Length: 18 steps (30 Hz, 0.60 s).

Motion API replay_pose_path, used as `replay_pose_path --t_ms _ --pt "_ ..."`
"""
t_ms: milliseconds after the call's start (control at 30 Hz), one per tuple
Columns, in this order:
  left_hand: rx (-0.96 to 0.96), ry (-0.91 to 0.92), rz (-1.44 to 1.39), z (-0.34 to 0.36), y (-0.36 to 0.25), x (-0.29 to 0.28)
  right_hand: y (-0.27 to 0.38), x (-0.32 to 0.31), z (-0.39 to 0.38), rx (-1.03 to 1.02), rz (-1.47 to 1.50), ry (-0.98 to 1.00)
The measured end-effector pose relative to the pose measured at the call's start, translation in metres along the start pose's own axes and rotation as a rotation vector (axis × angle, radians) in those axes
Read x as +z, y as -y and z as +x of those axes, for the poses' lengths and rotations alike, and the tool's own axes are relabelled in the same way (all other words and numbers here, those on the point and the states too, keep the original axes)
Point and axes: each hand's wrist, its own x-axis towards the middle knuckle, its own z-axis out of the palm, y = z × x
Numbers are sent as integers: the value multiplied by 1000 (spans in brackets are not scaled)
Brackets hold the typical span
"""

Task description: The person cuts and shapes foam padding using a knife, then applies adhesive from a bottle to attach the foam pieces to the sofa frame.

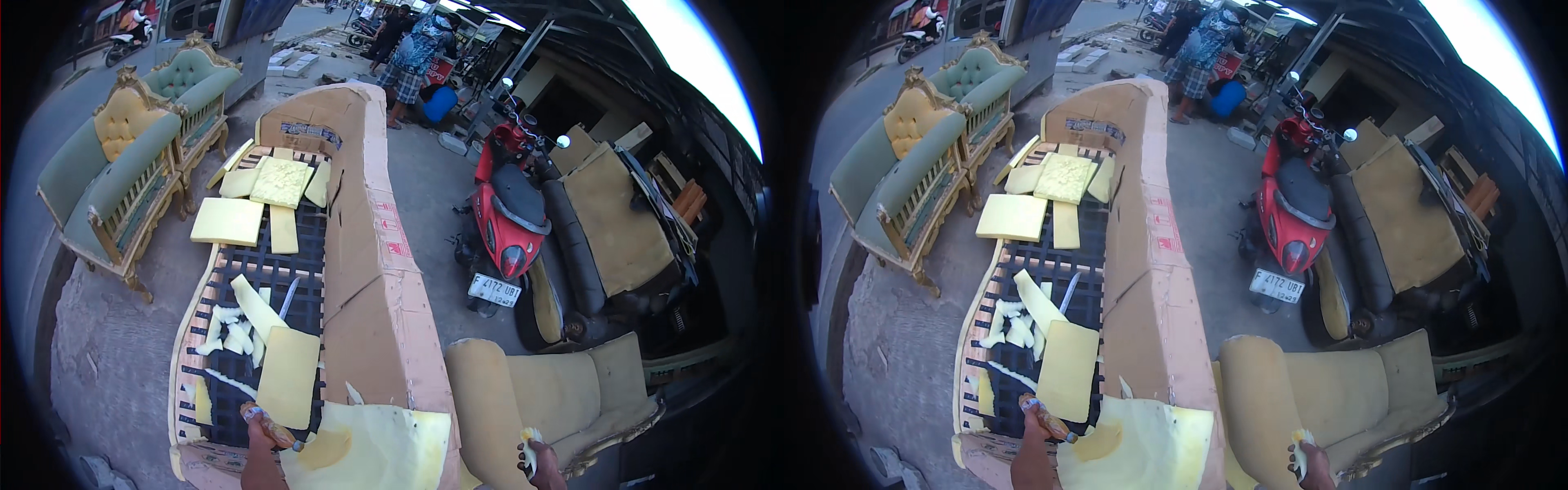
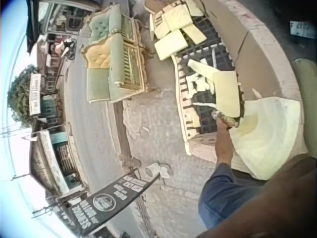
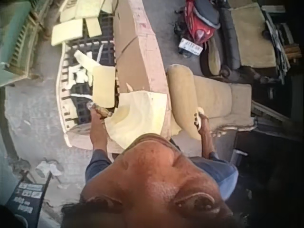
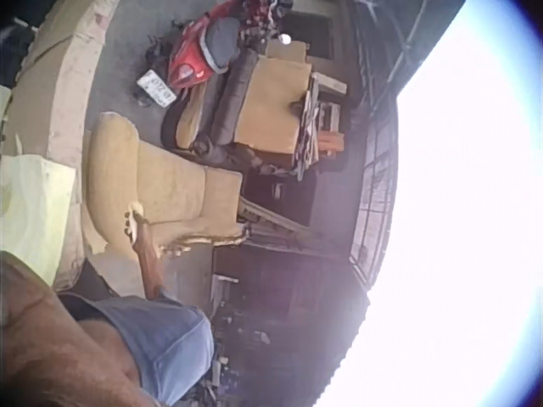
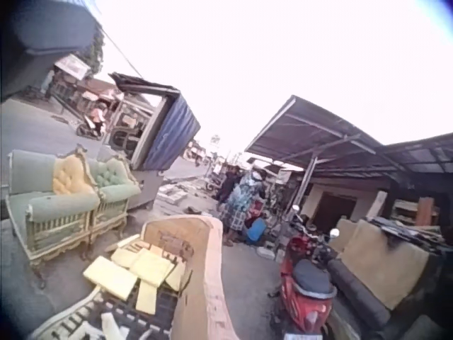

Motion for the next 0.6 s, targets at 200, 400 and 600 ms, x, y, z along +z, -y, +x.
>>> replay_pose_path --t_ms 200,400,600 --pt "-31 -95 58 88 -7 -44 -152 -103 -57 170 -20 -231" --pt "43 -97 58 145 -9 -53 -230 -131 -131 170 64 -401" --pt "189 -157 131 158 -11 -54 -271 -150 -146 205 65 -371"
